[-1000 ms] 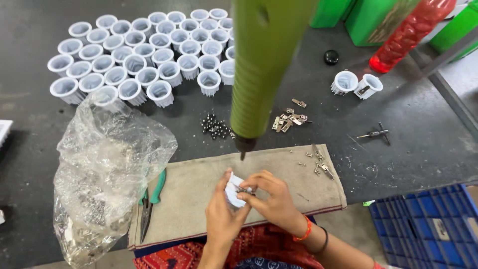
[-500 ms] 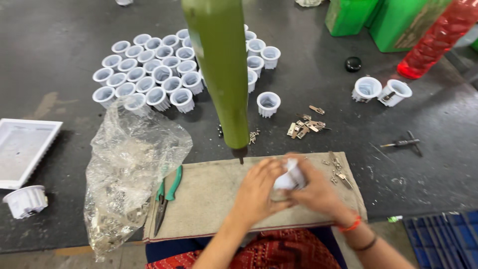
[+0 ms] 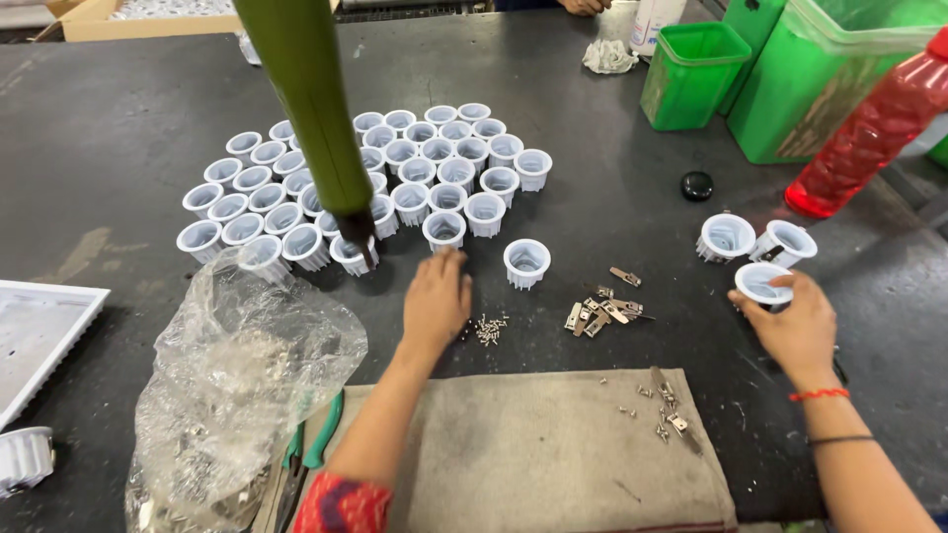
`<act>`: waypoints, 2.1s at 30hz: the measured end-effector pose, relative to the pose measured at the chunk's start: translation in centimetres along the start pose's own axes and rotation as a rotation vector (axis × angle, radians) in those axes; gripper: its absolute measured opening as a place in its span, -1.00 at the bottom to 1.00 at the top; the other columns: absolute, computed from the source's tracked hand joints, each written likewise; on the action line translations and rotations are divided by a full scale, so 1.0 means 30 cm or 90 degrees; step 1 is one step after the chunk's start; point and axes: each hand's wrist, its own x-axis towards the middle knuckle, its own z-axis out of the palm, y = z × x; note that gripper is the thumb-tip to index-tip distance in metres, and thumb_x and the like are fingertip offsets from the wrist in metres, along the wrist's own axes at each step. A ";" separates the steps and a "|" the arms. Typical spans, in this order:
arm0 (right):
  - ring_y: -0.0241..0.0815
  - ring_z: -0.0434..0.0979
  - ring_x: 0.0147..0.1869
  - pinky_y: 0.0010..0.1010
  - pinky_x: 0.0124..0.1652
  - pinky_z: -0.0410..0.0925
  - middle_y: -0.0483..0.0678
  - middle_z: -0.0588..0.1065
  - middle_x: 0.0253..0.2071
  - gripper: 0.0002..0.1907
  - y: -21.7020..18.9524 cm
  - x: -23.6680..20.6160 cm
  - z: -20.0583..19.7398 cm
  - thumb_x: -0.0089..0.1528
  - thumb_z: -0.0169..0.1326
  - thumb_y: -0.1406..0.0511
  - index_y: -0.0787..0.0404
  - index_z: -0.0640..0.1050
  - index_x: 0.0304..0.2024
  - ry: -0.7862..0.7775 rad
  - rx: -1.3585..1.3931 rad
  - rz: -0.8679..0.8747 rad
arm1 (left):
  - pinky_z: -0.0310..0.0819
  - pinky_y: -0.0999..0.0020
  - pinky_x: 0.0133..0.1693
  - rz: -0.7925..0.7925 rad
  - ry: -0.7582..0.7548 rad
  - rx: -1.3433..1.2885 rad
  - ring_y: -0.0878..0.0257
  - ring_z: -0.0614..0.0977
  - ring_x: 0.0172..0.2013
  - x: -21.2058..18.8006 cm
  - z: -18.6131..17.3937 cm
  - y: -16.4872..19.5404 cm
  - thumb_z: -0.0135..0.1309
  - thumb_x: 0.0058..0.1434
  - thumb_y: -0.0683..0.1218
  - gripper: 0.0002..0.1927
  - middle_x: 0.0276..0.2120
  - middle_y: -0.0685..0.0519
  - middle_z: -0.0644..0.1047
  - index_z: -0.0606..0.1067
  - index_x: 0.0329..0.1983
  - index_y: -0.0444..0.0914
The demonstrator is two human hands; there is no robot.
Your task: The person assembles white plastic lamp holder components at a workbench. They place small screws and metal clips into a plastic housing, then use a green electric screwdriver to drive the screws and secure the parts, repeating the process on successive housings.
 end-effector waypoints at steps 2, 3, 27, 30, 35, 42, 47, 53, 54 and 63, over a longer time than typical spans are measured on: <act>0.14 0.58 0.07 -0.15 0.01 0.45 0.18 0.53 0.01 -0.38 -0.025 0.021 -0.038 0.06 0.46 0.08 0.31 0.49 -0.05 0.053 -0.080 -0.081 | 0.54 0.08 -0.12 -0.053 -0.011 0.031 -0.05 0.60 -0.10 0.092 0.019 -0.039 0.11 0.16 -0.07 -0.51 0.16 -0.09 0.50 0.43 0.17 -0.29; 0.14 0.57 0.10 -0.16 0.03 0.46 0.18 0.50 0.06 -0.36 -0.056 0.026 -0.055 -0.01 0.46 0.11 0.31 0.50 -0.04 0.102 -0.140 -0.127 | 0.54 0.05 -0.13 -0.082 -0.067 0.047 -0.05 0.61 -0.11 0.129 0.022 -0.054 0.13 0.16 -0.04 -0.52 0.11 -0.07 0.51 0.45 0.15 -0.27; -0.19 0.61 -0.09 -0.38 -0.09 0.55 -0.01 0.52 -0.07 -0.77 -1.233 0.031 -0.575 0.37 0.17 0.41 0.29 0.44 0.03 -0.362 0.961 -0.178 | 0.56 0.20 -0.08 -0.344 -0.129 -0.403 0.02 0.66 -0.11 -0.641 -0.321 0.045 0.05 0.25 -0.14 -0.69 -0.11 -0.07 0.62 0.55 0.07 -0.20; -0.20 0.62 -0.26 -0.36 -0.25 0.55 0.02 0.52 -0.26 -0.76 -1.217 -0.077 -0.528 0.29 0.15 0.48 0.33 0.43 -0.01 -0.405 0.982 -0.150 | 0.50 0.16 -0.03 -0.299 -0.144 -0.441 -0.06 0.56 -0.01 -0.677 -0.339 0.104 0.22 0.08 -0.09 -0.39 0.02 -0.12 0.56 0.42 0.25 -0.23; -0.14 0.57 -0.30 -0.35 -0.20 0.48 0.10 0.50 -0.33 -0.78 -1.143 -0.223 -0.459 0.34 0.10 0.56 0.36 0.38 -0.02 -0.360 0.976 -0.037 | 0.42 0.14 0.23 -0.201 -0.235 -0.475 -0.08 0.54 0.19 -0.687 -0.328 0.130 0.31 -0.02 -0.05 -0.22 0.13 -0.12 0.53 0.41 0.33 -0.24; -0.16 0.49 -0.33 -0.33 -0.20 0.43 0.03 0.42 -0.35 -0.85 -1.088 -0.313 -0.299 0.41 0.05 0.53 0.35 0.38 -0.02 -0.261 1.048 0.050 | 0.35 0.07 0.25 -0.091 -0.247 -0.501 -0.17 0.43 0.28 -0.614 -0.322 0.049 0.34 -0.07 -0.01 0.03 0.28 -0.26 0.40 0.19 0.47 -0.35; -0.19 0.46 -0.32 -0.34 -0.22 0.38 0.01 0.42 -0.35 -0.82 -1.093 -0.373 -0.223 0.46 0.07 0.50 0.29 0.35 0.04 -0.222 1.069 0.056 | 0.44 0.13 0.16 -0.189 -0.285 -0.392 -0.05 0.54 0.17 -0.610 -0.317 0.089 0.38 -0.15 0.05 -0.05 0.13 -0.12 0.55 0.33 0.35 -0.31; -0.20 0.45 -0.34 -0.34 -0.22 0.38 0.01 0.42 -0.35 -0.81 -1.092 -0.385 -0.175 0.46 0.08 0.50 0.26 0.34 0.03 -0.206 1.067 0.051 | 0.47 0.14 0.11 -0.213 -0.256 -0.374 -0.03 0.59 0.08 -0.582 -0.321 0.106 0.43 -0.16 0.10 -0.23 0.04 -0.09 0.58 0.48 0.13 -0.26; -0.20 0.46 -0.34 -0.33 -0.21 0.38 0.01 0.42 -0.36 -0.80 -1.090 -0.382 -0.171 0.46 0.08 0.50 0.26 0.34 0.03 -0.211 1.066 0.052 | 0.47 0.13 0.09 -0.236 -0.264 -0.370 -0.03 0.60 0.06 -0.580 -0.325 0.114 0.43 -0.15 0.10 -0.24 0.02 -0.08 0.58 0.49 0.12 -0.25; -0.16 0.47 -0.36 -0.35 -0.23 0.38 0.03 0.42 -0.37 -0.79 -1.085 -0.377 -0.158 0.45 0.07 0.53 0.27 0.33 0.03 -0.234 1.025 0.039 | 0.41 0.07 0.09 -0.272 -0.203 -0.315 -0.05 0.57 0.07 -0.573 -0.323 0.144 0.44 -0.16 0.12 -0.25 -0.01 -0.08 0.58 0.50 0.09 -0.25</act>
